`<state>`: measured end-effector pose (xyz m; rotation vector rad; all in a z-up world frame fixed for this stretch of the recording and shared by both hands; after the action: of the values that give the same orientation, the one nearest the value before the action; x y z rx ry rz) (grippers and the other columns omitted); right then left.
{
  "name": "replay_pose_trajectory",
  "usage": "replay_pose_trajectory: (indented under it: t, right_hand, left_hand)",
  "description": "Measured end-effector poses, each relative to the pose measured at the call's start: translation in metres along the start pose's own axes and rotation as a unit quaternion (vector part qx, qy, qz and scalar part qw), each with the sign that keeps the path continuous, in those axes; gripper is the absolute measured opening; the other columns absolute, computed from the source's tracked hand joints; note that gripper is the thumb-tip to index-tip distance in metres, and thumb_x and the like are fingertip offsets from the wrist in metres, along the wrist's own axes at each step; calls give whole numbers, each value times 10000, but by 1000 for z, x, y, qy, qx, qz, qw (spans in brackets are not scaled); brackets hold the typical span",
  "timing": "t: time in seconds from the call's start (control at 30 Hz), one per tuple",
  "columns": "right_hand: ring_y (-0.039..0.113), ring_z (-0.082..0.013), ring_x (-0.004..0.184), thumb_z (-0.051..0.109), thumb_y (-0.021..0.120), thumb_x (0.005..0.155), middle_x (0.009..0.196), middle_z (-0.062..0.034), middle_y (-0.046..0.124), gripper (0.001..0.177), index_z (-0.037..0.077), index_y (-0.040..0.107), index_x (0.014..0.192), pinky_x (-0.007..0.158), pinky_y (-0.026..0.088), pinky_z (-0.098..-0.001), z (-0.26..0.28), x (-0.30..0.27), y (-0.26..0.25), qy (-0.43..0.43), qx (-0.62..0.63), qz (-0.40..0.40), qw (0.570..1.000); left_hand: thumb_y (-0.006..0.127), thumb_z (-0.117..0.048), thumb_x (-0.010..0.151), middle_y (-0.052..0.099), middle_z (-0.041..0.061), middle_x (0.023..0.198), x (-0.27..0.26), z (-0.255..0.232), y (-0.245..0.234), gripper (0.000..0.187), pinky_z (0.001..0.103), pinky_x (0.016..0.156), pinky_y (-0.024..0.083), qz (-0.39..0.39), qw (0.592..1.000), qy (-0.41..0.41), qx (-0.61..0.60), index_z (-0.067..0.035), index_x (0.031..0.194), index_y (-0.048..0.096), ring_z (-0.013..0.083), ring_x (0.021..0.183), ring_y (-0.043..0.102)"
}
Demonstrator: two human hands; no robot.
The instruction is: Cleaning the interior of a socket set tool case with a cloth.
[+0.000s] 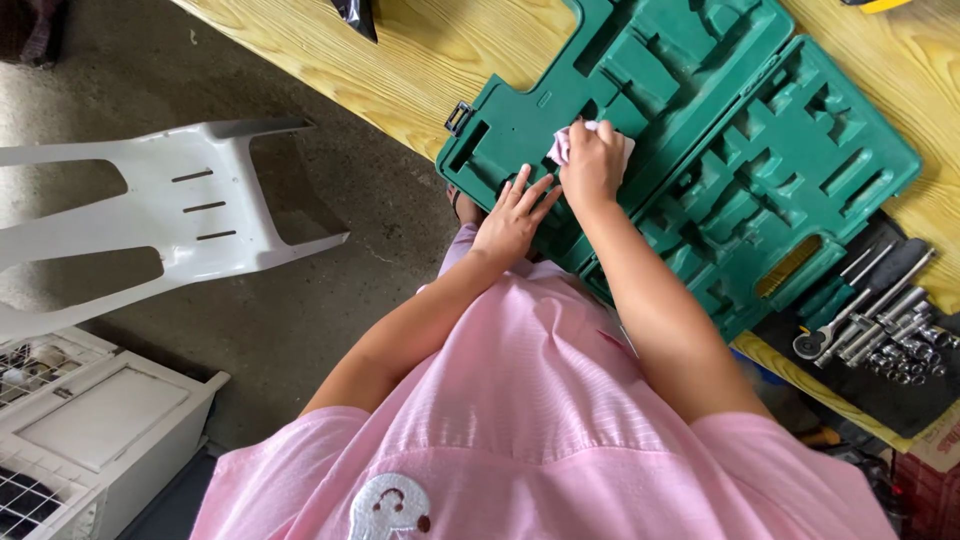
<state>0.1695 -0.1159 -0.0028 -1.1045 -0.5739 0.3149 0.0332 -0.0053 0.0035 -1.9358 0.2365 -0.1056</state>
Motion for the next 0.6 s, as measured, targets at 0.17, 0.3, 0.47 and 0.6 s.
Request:
replay_pose_trajectory:
  t: [0.17,0.3,0.47,0.6]
  right_hand:
    - [605,-368,901,101,712,771,967,-165,659,262,127,699,1032,755,484,-481,12,6,-45,-62,8,132,989]
    - [651,-252,945,146,675,852,874,1,697,32,133,647,858,815,506,-436,21,23,-65,-265,-17,149,953]
    - [643,-234,946,155,652,886,884,-15,691,25,145,643,864,802,497,-399,-8,50,-53,-270,-119,97,950]
    - [662,-249,981,137,701,877,917,-22,710,75,134,627,867,802,501,-411,3,30,-31,-128,-142,20,981]
  left_hand:
    - [600,-117,907,294,81,1641,0,3,12,697,521,1243,318,13,1000,6,-4,-173,1568,387,414,1568,193]
    - [605,-116,911,304,95,1634,-3,-1,2,687,522,1231,317,0,1000,11,5,-172,1559,386,415,1563,195]
    - [608,-86,874,298,69,1647,-2,-2,-9,772,505,1240,314,-2,1000,3,-1,-173,1602,366,397,1555,201]
    - [598,-77,896,293,60,1657,-2,0,-7,753,492,1231,311,-4,1000,-3,-14,-183,1605,367,393,1568,198]
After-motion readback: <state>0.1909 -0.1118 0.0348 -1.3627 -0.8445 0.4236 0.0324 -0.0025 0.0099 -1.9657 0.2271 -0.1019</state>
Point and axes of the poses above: each hand's wrist, its own x-axis towards the middle knuckle, its own y-axis out of the palm, z = x × y, the point moved 3 cm from there along x, towards the middle knuckle
